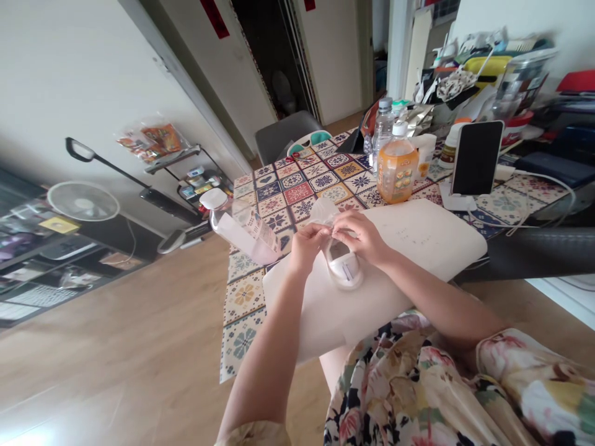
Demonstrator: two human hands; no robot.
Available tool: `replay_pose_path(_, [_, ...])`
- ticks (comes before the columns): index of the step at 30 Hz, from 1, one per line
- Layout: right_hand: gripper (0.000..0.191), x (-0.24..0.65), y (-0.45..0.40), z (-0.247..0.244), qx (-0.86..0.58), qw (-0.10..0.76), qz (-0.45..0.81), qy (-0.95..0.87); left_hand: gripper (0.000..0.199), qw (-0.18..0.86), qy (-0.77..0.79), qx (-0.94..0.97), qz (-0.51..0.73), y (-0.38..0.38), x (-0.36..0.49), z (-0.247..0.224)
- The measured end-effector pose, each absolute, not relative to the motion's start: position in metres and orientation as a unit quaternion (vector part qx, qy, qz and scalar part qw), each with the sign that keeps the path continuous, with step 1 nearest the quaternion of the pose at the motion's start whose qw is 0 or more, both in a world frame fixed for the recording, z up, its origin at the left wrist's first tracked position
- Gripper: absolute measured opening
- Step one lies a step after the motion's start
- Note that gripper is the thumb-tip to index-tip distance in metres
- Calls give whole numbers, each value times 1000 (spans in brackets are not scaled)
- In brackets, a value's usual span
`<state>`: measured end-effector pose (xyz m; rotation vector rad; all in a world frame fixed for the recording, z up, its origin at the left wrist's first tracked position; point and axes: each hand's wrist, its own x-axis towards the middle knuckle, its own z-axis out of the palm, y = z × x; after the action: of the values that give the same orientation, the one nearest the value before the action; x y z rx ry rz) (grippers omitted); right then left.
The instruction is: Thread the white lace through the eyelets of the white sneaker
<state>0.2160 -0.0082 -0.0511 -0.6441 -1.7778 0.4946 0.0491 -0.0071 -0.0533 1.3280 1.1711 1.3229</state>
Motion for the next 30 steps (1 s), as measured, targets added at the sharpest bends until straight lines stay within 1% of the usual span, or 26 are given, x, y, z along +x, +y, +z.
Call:
replay_pose_path(5, [18,226,-15,-46,-255,565,291,-729,21,424,499,530,539,1,45,-59])
replay_pose_path(9, [19,232,-19,-47,-255,528,351,-729,18,378,524,553,526,6,41,-67])
replay_pose_path(18, [25,232,-18,-48,-239,500,343,-758,14,292,545,586,523,13,36,-73])
replay_pose_path(21, [27,233,-19,-46,-238,488,356,-760,16,285,541,595,521,12,36,-73])
replay_pose_path(24, [27,233,-20,-46,-254,480,397,-740,18,288,521,604,530,8,35,-70])
replay_pose_path(27, [21,232,-18,-48,-265,511,420,-702,25,291,499,616,536,2,31,-61])
replay_pose_path(29, [17,230,-14,-50,-277,531,409,-689,27,308,490,637,508,-4,27,-52])
replay_pose_path(30, [18,229,-12,-51,-286,530,397,-693,26,326,484,657,478,-7,25,-47])
